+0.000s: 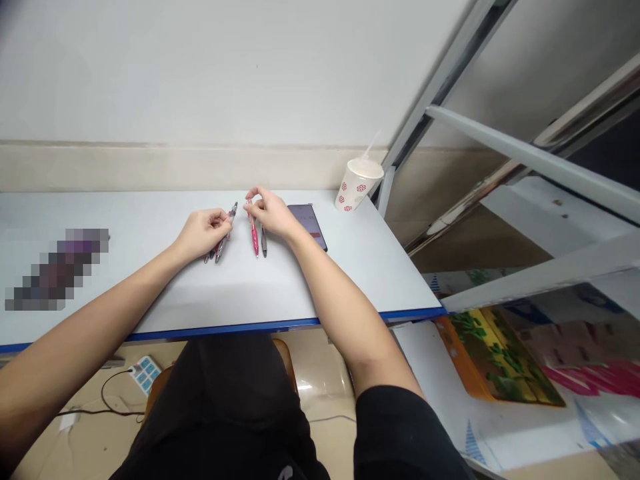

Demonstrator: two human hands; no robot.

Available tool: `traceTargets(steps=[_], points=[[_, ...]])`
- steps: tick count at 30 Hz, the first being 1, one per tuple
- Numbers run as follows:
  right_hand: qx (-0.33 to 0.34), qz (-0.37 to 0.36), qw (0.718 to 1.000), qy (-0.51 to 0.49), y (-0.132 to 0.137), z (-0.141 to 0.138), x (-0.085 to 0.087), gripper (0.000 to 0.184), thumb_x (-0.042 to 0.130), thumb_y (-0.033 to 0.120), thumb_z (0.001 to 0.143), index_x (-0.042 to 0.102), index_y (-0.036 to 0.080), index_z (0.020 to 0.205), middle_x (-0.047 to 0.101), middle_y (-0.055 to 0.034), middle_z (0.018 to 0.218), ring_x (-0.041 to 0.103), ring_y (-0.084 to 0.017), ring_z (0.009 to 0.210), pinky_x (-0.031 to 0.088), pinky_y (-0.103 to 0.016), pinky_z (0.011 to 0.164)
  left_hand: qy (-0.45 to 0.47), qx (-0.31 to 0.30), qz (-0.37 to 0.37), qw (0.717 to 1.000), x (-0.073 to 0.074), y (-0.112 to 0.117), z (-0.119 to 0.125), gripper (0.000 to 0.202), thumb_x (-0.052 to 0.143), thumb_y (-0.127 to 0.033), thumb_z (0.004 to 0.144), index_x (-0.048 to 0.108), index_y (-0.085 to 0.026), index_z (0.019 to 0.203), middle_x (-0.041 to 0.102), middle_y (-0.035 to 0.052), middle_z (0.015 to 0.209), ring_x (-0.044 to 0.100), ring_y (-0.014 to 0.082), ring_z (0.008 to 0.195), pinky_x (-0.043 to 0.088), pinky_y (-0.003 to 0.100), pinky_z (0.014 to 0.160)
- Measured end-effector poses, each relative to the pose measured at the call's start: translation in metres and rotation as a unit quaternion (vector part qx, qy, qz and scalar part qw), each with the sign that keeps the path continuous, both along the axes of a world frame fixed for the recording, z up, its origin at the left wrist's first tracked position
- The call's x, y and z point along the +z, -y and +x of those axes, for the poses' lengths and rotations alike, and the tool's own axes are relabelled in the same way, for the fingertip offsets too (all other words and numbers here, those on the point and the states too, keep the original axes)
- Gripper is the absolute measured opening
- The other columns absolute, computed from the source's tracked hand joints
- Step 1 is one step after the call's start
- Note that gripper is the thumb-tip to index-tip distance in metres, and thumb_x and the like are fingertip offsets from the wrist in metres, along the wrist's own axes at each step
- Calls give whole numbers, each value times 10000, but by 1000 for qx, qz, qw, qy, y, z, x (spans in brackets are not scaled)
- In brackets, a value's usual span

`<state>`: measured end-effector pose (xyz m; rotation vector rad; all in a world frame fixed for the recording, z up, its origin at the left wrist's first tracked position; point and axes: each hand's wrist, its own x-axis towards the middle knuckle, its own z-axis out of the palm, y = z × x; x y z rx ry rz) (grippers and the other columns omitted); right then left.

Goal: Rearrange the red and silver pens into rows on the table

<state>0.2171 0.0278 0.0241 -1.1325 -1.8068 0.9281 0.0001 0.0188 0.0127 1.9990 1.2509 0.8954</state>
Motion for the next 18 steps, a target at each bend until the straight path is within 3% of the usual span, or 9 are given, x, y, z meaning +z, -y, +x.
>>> traceTargets(steps=[6, 14, 16, 18], points=[[-12, 8, 1000, 18, 1, -4, -1, 165, 593, 333, 964, 504, 234, 1061, 610, 50, 709, 569, -161, 665, 419, -285, 689, 26, 2, -31, 999, 9, 7, 2, 177, 648, -322, 844, 635, -178, 741, 689, 30, 646, 516, 123, 436, 400, 265, 488], [-34, 17, 997, 70, -3, -3, -4, 159, 580, 338, 976, 525, 214, 1059, 598, 47, 721, 564, -171, 696, 427, -299, 728, 218, 0, -128, 968, 14, 0, 4, 169, 702, -290, 827, 582, -176, 793, 719, 54, 703, 508, 95, 454, 391, 224, 446], [-48, 32, 992, 115, -3, -2, -6, 163, 585, 325, 982, 555, 196, 1077, 655, 0, 834, 594, -188, 773, 449, -322, 780, 231, 1, -140, 963, 15, -3, 2, 172, 722, -236, 789, 611, -157, 893, 721, 40, 702, 516, 89, 483, 423, 214, 484], [-58, 66, 980, 179, -4, 0, -8, 170, 602, 327, 992, 599, 178, 1075, 692, -67, 985, 616, -226, 916, 467, -359, 869, 238, -3, -155, 959, 16, -4, 0, 382, 723, -187, 759, 609, -133, 1120, 734, 23, 717, 528, 93, 487, 449, 218, 506]])
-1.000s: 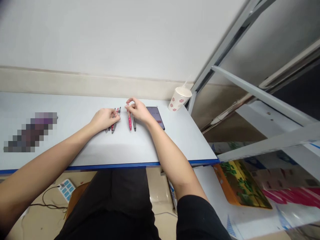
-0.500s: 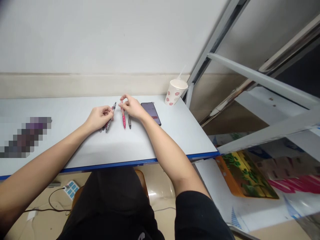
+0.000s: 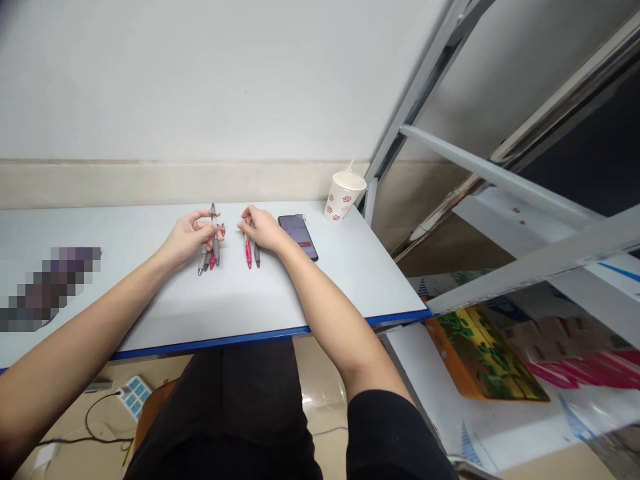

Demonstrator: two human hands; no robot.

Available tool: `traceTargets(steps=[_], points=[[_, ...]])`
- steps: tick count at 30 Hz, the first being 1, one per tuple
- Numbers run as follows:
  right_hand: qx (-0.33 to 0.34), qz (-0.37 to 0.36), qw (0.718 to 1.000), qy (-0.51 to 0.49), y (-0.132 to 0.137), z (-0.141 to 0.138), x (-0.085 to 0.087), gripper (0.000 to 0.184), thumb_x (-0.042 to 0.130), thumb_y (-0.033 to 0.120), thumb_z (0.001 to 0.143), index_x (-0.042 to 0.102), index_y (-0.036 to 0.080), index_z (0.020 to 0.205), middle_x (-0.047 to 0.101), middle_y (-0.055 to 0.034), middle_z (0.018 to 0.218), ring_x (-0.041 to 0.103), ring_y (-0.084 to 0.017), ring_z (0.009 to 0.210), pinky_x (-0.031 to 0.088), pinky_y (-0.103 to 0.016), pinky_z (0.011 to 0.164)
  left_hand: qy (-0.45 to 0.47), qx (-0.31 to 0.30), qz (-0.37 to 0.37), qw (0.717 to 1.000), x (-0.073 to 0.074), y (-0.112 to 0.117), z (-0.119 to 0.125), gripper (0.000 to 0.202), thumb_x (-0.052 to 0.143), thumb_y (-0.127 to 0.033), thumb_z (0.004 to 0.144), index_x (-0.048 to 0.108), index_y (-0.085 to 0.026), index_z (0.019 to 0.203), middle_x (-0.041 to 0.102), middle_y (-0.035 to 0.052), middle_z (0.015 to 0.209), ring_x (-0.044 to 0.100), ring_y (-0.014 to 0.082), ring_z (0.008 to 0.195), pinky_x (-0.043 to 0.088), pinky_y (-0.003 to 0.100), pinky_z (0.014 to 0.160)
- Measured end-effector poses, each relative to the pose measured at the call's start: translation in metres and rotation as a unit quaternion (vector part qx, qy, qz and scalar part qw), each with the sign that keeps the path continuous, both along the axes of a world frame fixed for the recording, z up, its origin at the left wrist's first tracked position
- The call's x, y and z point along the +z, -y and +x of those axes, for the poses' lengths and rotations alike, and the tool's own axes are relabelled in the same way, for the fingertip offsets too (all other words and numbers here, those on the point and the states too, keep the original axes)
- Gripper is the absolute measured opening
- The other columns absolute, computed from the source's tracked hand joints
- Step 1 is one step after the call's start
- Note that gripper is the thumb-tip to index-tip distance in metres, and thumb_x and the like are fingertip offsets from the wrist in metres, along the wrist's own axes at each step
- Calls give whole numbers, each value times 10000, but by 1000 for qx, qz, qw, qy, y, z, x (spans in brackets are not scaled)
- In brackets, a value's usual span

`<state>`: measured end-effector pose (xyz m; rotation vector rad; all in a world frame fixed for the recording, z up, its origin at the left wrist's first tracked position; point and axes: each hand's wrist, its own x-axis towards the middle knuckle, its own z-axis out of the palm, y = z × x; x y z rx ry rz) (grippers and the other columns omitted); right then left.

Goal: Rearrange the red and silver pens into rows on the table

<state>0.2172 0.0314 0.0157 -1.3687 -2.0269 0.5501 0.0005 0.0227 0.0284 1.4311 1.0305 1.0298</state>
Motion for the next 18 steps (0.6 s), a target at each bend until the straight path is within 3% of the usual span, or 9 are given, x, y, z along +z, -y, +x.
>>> traceTargets(steps=[3, 7, 10, 12, 14, 18], points=[[-11, 39, 993, 111, -1, 2, -2, 181, 628, 318, 1005, 664, 156, 1078, 682, -146, 1145, 581, -296, 1114, 455, -428, 1007, 24, -18, -6, 1000, -1, -1, -3, 730, 714, -167, 761, 440, -119, 1436, 746, 4, 733, 550, 109, 466, 465, 234, 499], [-38, 45, 982, 177, 1, -1, 4, 174, 647, 266, 1007, 690, 134, 1113, 662, -179, 1220, 555, -318, 1179, 425, -449, 1081, 46, -30, -2, 998, 0, -3, -6, 766, 723, -168, 783, 382, -150, 1468, 744, 2, 726, 591, 125, 458, 508, 253, 516], [-36, 37, 993, 108, 14, -10, 17, 257, 511, 326, 1092, 671, 160, 979, 682, -131, 1077, 595, -267, 1063, 443, -402, 1029, 73, -12, -5, 997, 4, -5, -8, 567, 705, -194, 817, 417, -199, 1305, 740, 0, 733, 646, 149, 495, 553, 279, 558], [22, -25, 999, 17, 25, -17, 25, 429, 414, 472, 1126, 632, 185, 894, 661, -67, 894, 608, -211, 853, 482, -341, 864, 101, 2, 5, 995, 8, -7, -9, 431, 690, -233, 850, 406, -235, 1176, 741, -2, 762, 701, 167, 571, 581, 296, 615], [85, -95, 990, -54, 36, -23, 31, 455, 458, 562, 1097, 611, 198, 872, 632, -17, 794, 569, -167, 692, 462, -296, 710, 113, 2, 26, 993, 10, -8, -11, 365, 686, -308, 888, 386, -254, 1089, 741, 2, 802, 737, 176, 654, 595, 310, 678], [81, -103, 980, -149, 43, -24, 37, 466, 512, 465, 1097, 507, 203, 712, 530, 32, 644, 465, -114, 571, 398, -254, 618, 33, 29, 101, 994, 10, -10, -18, 359, 678, -487, 910, 428, -249, 1008, 721, 30, 865, 720, 183, 722, 568, 311, 698]])
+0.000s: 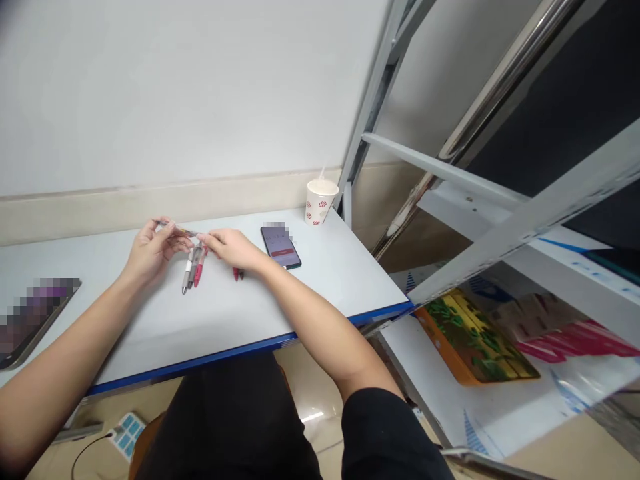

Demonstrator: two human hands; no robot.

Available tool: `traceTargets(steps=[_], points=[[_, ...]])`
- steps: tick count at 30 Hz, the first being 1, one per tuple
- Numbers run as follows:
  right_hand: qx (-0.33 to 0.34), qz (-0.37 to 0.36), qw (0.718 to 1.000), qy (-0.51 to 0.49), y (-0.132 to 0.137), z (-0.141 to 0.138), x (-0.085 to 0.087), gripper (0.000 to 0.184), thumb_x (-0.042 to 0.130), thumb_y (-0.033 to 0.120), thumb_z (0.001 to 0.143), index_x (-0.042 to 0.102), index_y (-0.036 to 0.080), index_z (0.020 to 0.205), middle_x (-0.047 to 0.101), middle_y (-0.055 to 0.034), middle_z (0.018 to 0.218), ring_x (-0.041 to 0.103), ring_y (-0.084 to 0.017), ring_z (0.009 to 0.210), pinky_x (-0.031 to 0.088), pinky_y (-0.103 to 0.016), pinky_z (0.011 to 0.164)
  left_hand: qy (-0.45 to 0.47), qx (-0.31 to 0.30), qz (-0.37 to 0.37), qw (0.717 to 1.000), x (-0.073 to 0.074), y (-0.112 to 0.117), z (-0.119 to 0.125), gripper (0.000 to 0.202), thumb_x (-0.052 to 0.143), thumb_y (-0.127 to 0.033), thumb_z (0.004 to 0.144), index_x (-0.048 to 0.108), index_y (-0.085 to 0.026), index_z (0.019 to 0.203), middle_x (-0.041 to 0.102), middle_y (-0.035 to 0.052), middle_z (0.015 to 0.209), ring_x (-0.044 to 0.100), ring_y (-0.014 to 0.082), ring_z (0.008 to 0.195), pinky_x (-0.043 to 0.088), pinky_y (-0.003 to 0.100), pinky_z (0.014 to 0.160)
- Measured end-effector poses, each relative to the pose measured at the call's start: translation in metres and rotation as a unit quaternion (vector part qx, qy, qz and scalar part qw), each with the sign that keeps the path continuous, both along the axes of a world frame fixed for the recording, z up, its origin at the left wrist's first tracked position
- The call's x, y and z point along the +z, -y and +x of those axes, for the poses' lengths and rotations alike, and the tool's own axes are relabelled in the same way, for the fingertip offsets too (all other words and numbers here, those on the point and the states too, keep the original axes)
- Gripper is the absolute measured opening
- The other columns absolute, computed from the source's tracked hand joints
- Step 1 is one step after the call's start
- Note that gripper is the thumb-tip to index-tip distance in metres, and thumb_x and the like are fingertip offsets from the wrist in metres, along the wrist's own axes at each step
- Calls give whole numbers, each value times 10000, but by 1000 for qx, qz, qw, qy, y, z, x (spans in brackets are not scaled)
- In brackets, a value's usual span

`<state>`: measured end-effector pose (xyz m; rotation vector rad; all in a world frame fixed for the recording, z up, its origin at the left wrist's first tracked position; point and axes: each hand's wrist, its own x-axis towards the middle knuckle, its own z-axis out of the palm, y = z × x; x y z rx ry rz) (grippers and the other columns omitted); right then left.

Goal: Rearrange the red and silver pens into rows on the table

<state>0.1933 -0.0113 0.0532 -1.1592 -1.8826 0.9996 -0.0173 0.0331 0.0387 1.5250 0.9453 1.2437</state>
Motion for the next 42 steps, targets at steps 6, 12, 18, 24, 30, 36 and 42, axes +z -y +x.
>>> traceTargets(steps=[6, 12, 18, 24, 30, 36, 42], points=[[-28, -131, 990, -50, -7, 15, 6, 561, 472, 540, 1111, 529, 200, 669, 544, 19, 517, 474, -111, 481, 416, -245, 572, -353, 46, 251, 900, -1, 4, -11, 224, 554, -444, 972, 595, -229, 926, 683, 86, 984, 643, 253, 939, 510, 379, 914], [37, 4, 996, 79, -6, 23, 13, 384, 603, 338, 1071, 564, 197, 716, 609, 23, 613, 499, -125, 569, 394, -264, 651, -463, -39, 203, 862, -5, 8, -6, 380, 321, -478, 1037, 467, -250, 770, 571, 34, 690, 568, 241, 686, 438, 342, 716], [19, 105, 985, 136, -7, 27, 14, 290, 648, 297, 1029, 581, 214, 759, 627, 10, 721, 527, -161, 676, 365, -292, 683, -437, -26, 188, 879, -9, 6, -8, 428, 326, -493, 1029, 504, -244, 730, 581, 18, 636, 546, 215, 620, 419, 310, 668], [17, 128, 983, 132, -19, 27, 2, 142, 668, 118, 936, 573, 219, 906, 693, -18, 903, 592, -184, 812, 428, -279, 748, -423, -42, 165, 890, -13, 2, -9, 455, 399, -523, 1006, 523, -252, 663, 553, 28, 577, 523, 224, 592, 424, 312, 633], [25, 123, 977, 171, -22, 24, -3, 149, 672, 181, 969, 565, 215, 871, 705, -46, 907, 624, -207, 853, 447, -295, 775, -423, -21, 168, 890, -12, 1, -8, 439, 399, -519, 1007, 466, -256, 662, 500, 18, 570, 500, 218, 577, 403, 322, 633], [16, 104, 986, 132, -20, 23, -2, 137, 634, 201, 995, 573, 209, 873, 708, -48, 914, 626, -200, 848, 455, -296, 787, -447, -10, 179, 877, -11, 1, -8, 425, 369, -495, 1004, 437, -254, 661, 478, 10, 567, 494, 212, 592, 392, 314, 645], [10, 98, 992, 80, -20, 24, 0, 122, 698, 193, 946, 600, 196, 874, 709, -28, 877, 619, -177, 807, 453, -286, 788, -447, 2, 185, 875, -11, 2, -8, 425, 352, -497, 1008, 439, -253, 671, 499, 17, 583, 500, 211, 615, 391, 306, 641]])
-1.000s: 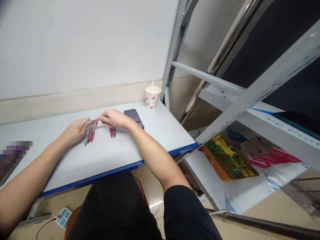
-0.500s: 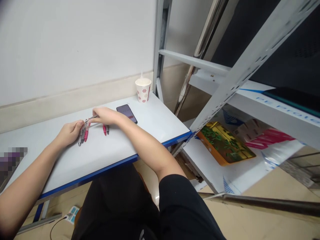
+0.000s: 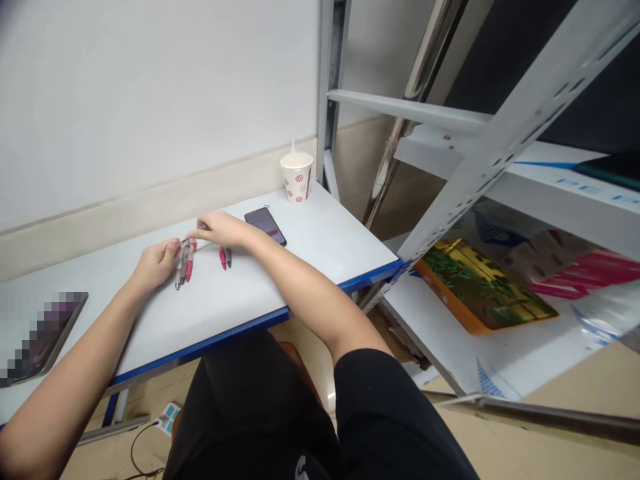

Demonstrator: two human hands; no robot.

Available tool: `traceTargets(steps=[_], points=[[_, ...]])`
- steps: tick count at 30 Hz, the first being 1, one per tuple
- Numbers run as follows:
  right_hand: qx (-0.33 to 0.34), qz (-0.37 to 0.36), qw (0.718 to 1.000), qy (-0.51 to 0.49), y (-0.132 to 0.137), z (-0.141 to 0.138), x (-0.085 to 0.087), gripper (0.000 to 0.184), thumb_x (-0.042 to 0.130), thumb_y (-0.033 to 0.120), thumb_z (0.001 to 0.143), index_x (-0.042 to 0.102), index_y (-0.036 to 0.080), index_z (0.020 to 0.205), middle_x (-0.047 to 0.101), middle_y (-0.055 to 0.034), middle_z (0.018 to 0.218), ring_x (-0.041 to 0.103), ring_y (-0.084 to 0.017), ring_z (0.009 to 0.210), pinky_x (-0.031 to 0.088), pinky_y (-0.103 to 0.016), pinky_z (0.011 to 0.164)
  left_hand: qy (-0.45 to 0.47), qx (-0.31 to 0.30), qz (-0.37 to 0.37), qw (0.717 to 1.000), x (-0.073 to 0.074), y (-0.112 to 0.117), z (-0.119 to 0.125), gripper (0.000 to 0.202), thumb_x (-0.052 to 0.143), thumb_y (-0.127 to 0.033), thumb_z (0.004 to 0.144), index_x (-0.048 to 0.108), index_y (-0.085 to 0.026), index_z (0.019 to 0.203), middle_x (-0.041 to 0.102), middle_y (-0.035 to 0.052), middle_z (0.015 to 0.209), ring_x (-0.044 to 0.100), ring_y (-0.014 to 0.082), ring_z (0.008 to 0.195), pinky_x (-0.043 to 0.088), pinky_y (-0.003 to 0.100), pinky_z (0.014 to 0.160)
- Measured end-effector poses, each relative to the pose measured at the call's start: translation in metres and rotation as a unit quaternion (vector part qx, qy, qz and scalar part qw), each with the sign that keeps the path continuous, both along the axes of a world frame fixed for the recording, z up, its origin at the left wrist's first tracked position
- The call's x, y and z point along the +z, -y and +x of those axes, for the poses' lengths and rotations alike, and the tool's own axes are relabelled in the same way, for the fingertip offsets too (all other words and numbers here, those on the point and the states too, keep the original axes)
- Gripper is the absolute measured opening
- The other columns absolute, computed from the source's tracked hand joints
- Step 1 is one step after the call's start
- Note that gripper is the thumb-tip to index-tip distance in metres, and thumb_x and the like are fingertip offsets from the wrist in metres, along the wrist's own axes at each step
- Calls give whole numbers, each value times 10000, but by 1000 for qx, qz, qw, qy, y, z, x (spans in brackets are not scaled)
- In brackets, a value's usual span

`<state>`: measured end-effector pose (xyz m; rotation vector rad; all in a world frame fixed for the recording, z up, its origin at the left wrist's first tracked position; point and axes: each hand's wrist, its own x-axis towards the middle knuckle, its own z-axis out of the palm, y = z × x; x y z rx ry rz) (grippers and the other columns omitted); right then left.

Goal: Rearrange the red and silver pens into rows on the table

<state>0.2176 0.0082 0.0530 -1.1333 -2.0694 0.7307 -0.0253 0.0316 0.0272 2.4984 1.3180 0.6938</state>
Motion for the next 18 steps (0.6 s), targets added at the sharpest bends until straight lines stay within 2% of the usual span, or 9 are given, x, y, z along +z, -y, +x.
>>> traceTargets(steps=[2, 5, 9, 14, 18], points=[[-11, 1, 1000, -5, -1, 1, 0, 125, 687, 188, 951, 607, 190, 855, 700, -22, 840, 614, -172, 788, 446, -286, 784, 8, -3, -9, 1000, -1, -1, -1, 445, 355, -530, 1010, 443, -255, 672, 503, 16, 586, 501, 211, 616, 388, 305, 637], [-50, 7, 998, -42, -3, 4, 1, 143, 768, 201, 891, 626, 180, 882, 723, -28, 882, 637, -171, 825, 446, -275, 783, 23, 0, -14, 1000, -2, -2, -2, 462, 371, -555, 1004, 445, -253, 664, 511, 13, 593, 497, 206, 613, 380, 305, 634], [-73, -54, 995, -50, -6, 8, 1, 344, 690, 346, 980, 584, 175, 702, 691, -35, 703, 623, -157, 691, 438, -277, 713, 44, 15, -2, 999, 1, -1, -1, 429, 383, -500, 1007, 472, -244, 675, 534, 13, 624, 511, 199, 638, 393, 304, 659], [-64, -49, 983, -166, -6, 5, -1, 170, 721, 302, 961, 644, 173, 881, 716, -7, 832, 645, -125, 688, 477, -259, 706, 58, 21, -22, 998, 4, 2, 3, 453, 355, -468, 1026, 395, -247, 633, 474, 2, 576, 480, 187, 597, 394, 297, 623], [-62, -67, 979, -182, -8, 2, -5, 209, 750, 304, 947, 635, 164, 844, 695, -7, 766, 630, -122, 658, 469, -246, 649, 66, 10, -20, 998, 2, 3, 5, 465, 362, -497, 1025, 445, -241, 646, 513, 16, 594, 505, 191, 610, 415, 292, 616]])
